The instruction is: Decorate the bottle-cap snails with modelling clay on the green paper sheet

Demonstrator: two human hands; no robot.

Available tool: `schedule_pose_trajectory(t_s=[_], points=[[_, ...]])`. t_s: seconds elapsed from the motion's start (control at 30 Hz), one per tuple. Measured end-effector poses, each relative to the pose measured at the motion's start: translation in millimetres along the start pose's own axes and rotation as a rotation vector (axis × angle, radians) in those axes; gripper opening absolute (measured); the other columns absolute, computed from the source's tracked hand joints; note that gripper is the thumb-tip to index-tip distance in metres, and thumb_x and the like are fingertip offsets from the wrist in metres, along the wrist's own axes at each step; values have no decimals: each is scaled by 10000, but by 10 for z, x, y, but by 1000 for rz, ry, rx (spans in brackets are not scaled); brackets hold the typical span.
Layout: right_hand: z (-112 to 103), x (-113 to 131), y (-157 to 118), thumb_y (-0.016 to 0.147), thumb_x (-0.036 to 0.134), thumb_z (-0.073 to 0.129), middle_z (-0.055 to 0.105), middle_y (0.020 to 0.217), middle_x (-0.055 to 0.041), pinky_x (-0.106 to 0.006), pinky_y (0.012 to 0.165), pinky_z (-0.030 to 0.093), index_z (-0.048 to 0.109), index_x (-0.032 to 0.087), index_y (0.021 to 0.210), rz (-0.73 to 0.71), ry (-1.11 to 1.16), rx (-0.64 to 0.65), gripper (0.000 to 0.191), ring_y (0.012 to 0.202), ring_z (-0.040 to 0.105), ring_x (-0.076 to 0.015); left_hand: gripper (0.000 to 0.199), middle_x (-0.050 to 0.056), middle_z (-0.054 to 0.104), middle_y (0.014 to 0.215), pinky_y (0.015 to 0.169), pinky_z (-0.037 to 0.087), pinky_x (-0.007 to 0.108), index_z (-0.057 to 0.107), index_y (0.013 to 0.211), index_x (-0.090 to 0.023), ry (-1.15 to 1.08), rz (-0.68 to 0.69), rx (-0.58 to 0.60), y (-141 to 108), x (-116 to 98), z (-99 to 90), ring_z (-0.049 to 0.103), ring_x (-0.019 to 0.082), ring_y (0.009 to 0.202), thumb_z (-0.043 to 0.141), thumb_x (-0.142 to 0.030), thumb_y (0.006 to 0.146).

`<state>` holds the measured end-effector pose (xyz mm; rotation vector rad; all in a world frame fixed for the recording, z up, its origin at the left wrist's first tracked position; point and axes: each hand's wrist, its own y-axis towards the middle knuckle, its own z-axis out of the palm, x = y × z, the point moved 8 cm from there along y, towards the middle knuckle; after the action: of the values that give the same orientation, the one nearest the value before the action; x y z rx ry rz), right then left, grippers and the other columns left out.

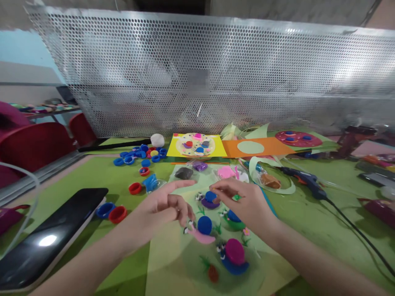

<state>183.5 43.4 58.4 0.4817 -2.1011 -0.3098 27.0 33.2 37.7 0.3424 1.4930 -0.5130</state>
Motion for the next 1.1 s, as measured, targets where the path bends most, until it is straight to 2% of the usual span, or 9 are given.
schedule_pose_trajectory(t_s=[0.1, 0.27, 0.4, 0.53, 0.7, 0.87, 1.0, 1.1], points=[[33, -161, 49, 797, 222, 543, 670, 717, 4, -212, 553, 490, 607, 193, 814, 84, 131, 24, 73, 615, 662, -130, 475, -95, 444, 494, 694, 374, 308, 435, 1147, -212, 39, 46, -10, -9, -40, 0, 497, 145, 652, 398, -77, 694], [85, -401, 120, 790, 256, 546, 640, 704, -13, -222, 515, 455, 578, 173, 802, 143, 208, 57, 89, 604, 641, -135, 467, -82, 456, 568, 723, 342, 314, 388, 1123, -231, 155, 73, 10, 6, -58, 23, 463, 145, 698, 346, -76, 685], [98, -513, 156, 752, 253, 578, 620, 684, 0, -236, 522, 453, 556, 183, 768, 160, 192, 45, 75, 569, 602, -125, 412, -96, 406, 559, 623, 310, 294, 382, 1048, -224, 195, 44, 38, 49, 23, 9, 363, 114, 569, 329, -85, 664], [106, -456, 152, 740, 218, 584, 622, 698, 8, -238, 553, 451, 560, 198, 752, 131, 141, 52, 33, 588, 589, -119, 433, -113, 359, 531, 623, 306, 300, 313, 1038, -233, 196, 45, 66, 56, 99, -23, 328, 113, 546, 309, -87, 631], [104, -336, 122, 743, 196, 583, 622, 691, 8, -232, 565, 437, 568, 197, 738, 126, 64, 66, 16, 616, 571, -117, 385, -102, 336, 557, 561, 256, 270, 282, 1007, -248, 254, 71, 92, 28, 120, -10, 296, 111, 548, 284, -77, 662], [111, -300, 106, 731, 180, 594, 619, 708, 8, -217, 549, 421, 572, 190, 726, 125, 66, 69, 26, 634, 552, -111, 323, -86, 336, 589, 559, 262, 266, 287, 1005, -236, 295, 111, 60, 4, 68, -11, 292, 111, 556, 265, -81, 723], [118, -271, 95, 724, 177, 608, 630, 716, 8, -210, 550, 426, 586, 186, 748, 118, 113, 62, 34, 657, 568, -112, 369, -80, 387, 618, 568, 278, 272, 308, 1026, -225, 308, 112, 107, 17, 89, 15, 300, 105, 546, 292, -68, 692], [122, -233, 86, 733, 177, 610, 660, 745, 3, -208, 551, 434, 625, 190, 777, 118, 107, 68, 48, 651, 581, -109, 336, -80, 369, 620, 584, 285, 275, 327, 1023, -229, 328, 108, 111, 34, 114, 19, 285, 106, 556, 277, -73, 730]])
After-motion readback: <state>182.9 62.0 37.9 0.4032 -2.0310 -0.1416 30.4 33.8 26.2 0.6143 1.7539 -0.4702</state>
